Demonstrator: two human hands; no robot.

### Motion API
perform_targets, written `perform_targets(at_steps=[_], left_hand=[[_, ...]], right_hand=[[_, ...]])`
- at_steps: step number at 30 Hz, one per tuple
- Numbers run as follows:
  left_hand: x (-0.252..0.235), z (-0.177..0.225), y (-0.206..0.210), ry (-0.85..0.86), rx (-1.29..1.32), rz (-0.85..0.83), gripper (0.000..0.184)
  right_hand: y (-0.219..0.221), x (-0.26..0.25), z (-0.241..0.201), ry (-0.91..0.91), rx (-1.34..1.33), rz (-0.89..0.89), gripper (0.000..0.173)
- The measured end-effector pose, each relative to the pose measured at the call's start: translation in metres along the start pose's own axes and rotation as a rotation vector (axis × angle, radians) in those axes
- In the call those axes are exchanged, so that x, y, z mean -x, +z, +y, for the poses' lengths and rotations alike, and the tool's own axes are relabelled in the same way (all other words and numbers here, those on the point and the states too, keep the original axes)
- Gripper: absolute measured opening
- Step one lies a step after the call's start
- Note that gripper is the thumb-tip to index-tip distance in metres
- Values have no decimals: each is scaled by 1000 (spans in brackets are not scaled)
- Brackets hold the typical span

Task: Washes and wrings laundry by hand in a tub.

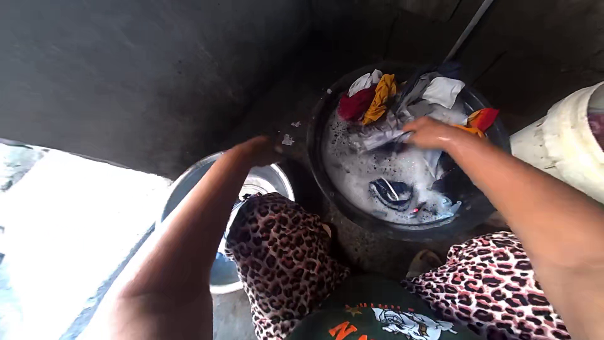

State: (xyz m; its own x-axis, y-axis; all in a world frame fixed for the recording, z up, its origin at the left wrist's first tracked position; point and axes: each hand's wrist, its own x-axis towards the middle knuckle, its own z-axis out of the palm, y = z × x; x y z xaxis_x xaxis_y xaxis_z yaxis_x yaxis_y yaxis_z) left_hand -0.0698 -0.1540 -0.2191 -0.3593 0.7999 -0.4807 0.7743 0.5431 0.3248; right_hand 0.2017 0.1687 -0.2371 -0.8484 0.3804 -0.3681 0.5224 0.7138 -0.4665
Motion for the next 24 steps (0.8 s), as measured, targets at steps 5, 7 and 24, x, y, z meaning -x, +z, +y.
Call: perform_targets(at_steps=[5,7,24], left_hand=[[-44,127,-33,231,25,48,57],[-65,162,-13,329,195,59,87],[-87,149,-14,342,462,300,18]], right_hand=[[-70,61,-45,50,-547,491,6],[-98,84,-57,-29,-706,596,4],[-94,115,-13,-144,-474,525,16]])
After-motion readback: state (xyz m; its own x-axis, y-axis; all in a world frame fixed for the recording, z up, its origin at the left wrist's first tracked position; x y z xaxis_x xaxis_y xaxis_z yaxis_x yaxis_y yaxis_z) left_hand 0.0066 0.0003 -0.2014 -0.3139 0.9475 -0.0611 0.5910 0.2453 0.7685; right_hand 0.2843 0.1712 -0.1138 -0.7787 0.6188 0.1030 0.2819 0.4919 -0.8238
